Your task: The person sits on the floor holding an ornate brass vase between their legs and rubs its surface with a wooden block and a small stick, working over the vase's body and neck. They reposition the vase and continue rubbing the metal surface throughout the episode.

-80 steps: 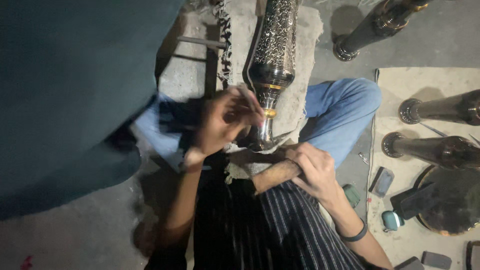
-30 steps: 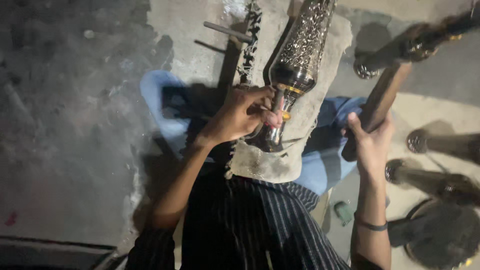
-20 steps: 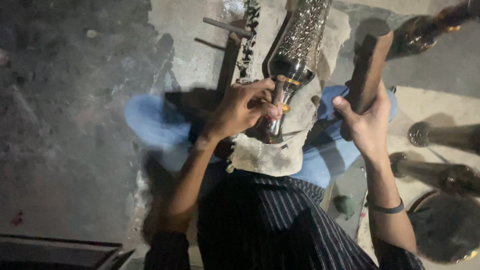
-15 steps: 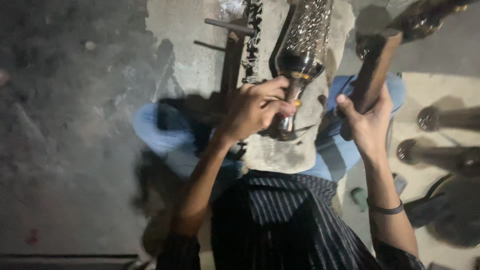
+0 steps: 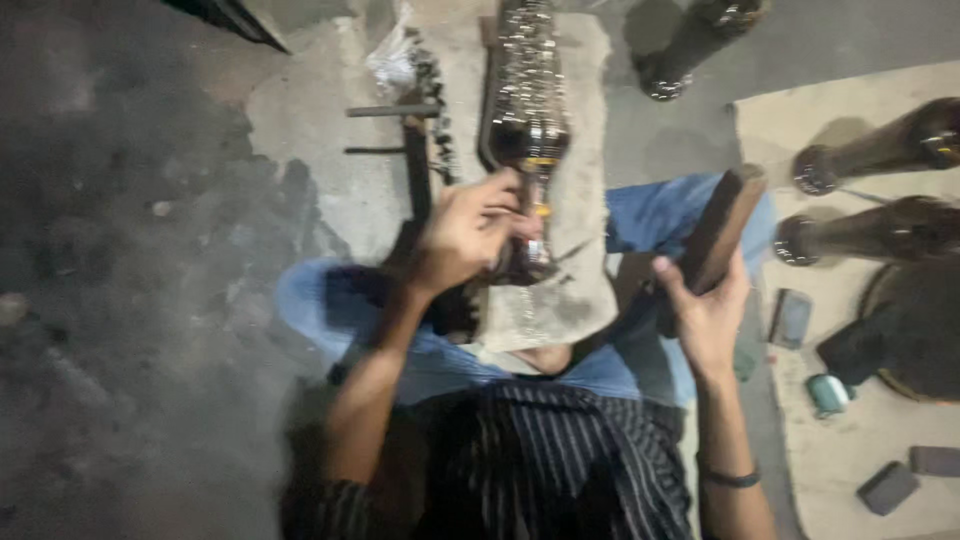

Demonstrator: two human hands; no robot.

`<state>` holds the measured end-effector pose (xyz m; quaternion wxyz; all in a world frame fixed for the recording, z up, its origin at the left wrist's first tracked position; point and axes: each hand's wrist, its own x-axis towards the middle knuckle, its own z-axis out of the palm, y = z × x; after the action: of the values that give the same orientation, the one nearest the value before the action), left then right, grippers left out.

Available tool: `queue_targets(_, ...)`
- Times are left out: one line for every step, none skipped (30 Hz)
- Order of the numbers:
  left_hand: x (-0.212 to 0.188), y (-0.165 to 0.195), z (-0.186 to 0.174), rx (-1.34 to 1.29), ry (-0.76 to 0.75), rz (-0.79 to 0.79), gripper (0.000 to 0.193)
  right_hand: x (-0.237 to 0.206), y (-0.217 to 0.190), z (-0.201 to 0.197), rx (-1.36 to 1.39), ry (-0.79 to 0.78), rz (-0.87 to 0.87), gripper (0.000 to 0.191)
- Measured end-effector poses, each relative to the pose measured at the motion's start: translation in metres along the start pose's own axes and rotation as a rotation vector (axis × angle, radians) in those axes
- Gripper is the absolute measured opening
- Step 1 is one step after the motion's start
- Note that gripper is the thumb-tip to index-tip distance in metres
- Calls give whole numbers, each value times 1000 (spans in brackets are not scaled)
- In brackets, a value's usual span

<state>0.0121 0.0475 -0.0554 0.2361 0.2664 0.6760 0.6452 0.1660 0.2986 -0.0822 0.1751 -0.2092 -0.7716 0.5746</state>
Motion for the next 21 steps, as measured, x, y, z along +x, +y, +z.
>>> queue_targets(0,1,5,5,9,7,25,-2,2,-10,33,-10,29,42)
queue_targets(-2,2,9,12,28,11,25,-3,5,-19,67,-31,58,42)
queue_targets(-4,3,14,20,47,7,25,-2,6,-27,104,-55,94,41)
queue_targets(-6,4,19,22,81,-1,24,4,7,-35,91,-84,88,43)
queue_targets(-8,6,25,22,122,-8,23,11,6,-42,76,-119,77,44)
queue_targets(-7,8,31,26,164,-3,23,22,5,-48,64,-151,54,45)
queue_targets(-6,12,35,50,205,-7,23,36,1,-52,-3,-178,-89,42)
queue_targets(-6,16,40,70,251,-21,23,48,-4,-55,-68,-208,-225,39)
queue_targets(-9,20,46,86,296,-47,23,57,-11,-58,-130,-242,-352,36)
queue_targets(-10,26,50,131,322,-36,23,65,-18,-58,-47,-263,-286,39)
queue_targets(-11,32,54,180,339,-22,23,72,-25,-58,38,-277,-219,42)
queue_targets(-12,38,57,222,359,-8,23,78,-33,-58,115,-297,-152,45)
queue_targets(-13,43,61,235,388,34,25,81,-39,-58,135,-310,-161,45)
queue_targets(-12,47,63,249,414,76,27,82,-45,-56,157,-319,-170,45)
queue_targets(-14,51,67,259,435,106,29,81,-50,-54,176,-330,-165,45)
queue_targets(-18,52,71,262,456,70,27,78,-52,-52,189,-357,-176,44)
queue_targets(-21,54,75,264,470,34,26,72,-53,-49,202,-377,-183,43)
queue_targets(-23,54,79,267,484,7,24,68,-52,-47,215,-395,-200,41)
queue_targets(-26,51,80,252,507,37,22,63,-50,-43,172,-402,-198,41)
queue_targets(-30,51,82,238,529,65,20,57,-48,-40,130,-409,-194,41)
queue_targets(-36,49,85,213,549,79,18,50,-45,-37,79,-418,-176,41)
